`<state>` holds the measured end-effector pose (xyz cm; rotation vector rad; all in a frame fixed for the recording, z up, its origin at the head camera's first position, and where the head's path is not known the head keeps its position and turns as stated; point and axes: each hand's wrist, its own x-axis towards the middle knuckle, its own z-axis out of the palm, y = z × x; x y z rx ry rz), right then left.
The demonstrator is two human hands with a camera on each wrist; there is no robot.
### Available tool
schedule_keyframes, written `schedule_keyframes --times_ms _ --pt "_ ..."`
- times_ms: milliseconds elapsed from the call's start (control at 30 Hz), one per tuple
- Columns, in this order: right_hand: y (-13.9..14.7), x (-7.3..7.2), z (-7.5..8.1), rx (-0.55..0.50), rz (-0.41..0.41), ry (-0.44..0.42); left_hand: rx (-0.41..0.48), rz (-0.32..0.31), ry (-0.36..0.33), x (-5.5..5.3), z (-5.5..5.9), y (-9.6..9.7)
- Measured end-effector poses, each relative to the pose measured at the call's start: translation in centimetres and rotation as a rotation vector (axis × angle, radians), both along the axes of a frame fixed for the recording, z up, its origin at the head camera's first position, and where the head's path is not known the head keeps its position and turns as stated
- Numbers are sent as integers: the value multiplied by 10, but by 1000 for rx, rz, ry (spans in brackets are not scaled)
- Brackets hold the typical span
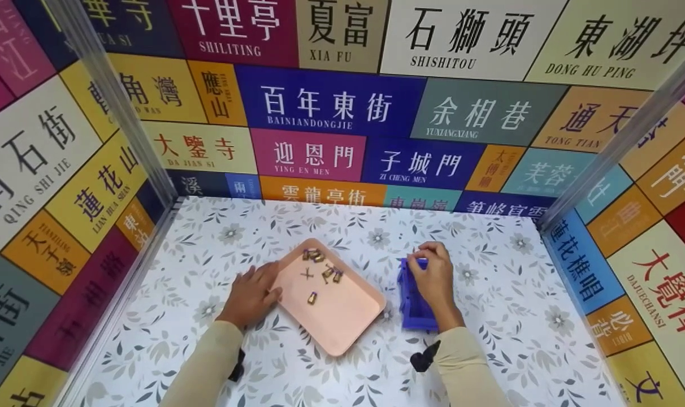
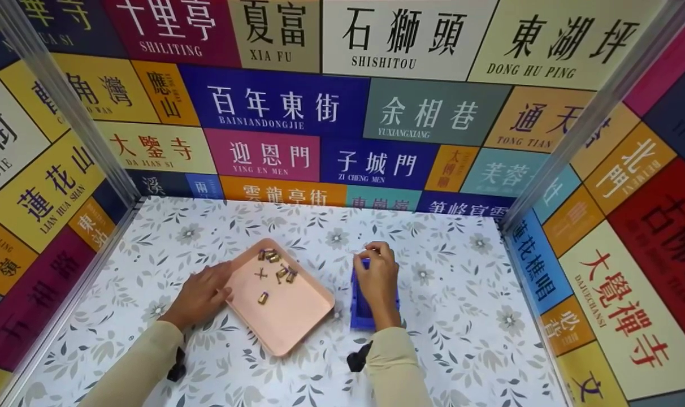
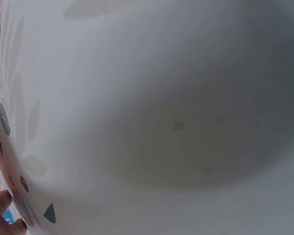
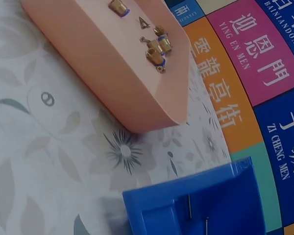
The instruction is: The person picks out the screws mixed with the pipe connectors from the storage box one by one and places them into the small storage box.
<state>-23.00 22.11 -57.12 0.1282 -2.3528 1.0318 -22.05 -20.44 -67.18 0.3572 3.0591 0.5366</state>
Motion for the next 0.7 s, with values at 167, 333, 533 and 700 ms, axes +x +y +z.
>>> schedule_keyframes --times_ms 167,333,533,700 --pt "19 1 2 -4 4 10 -4 15 -25 2 3 2" --pt "35 3 0 6 1 24 -9 25 -44 2 5 3" --pt "46 4 -2 9 9 11 -5 31 -58 2 4 3" --pt "49 4 -6 0 11 -2 -1 24 -60 1 4 3"
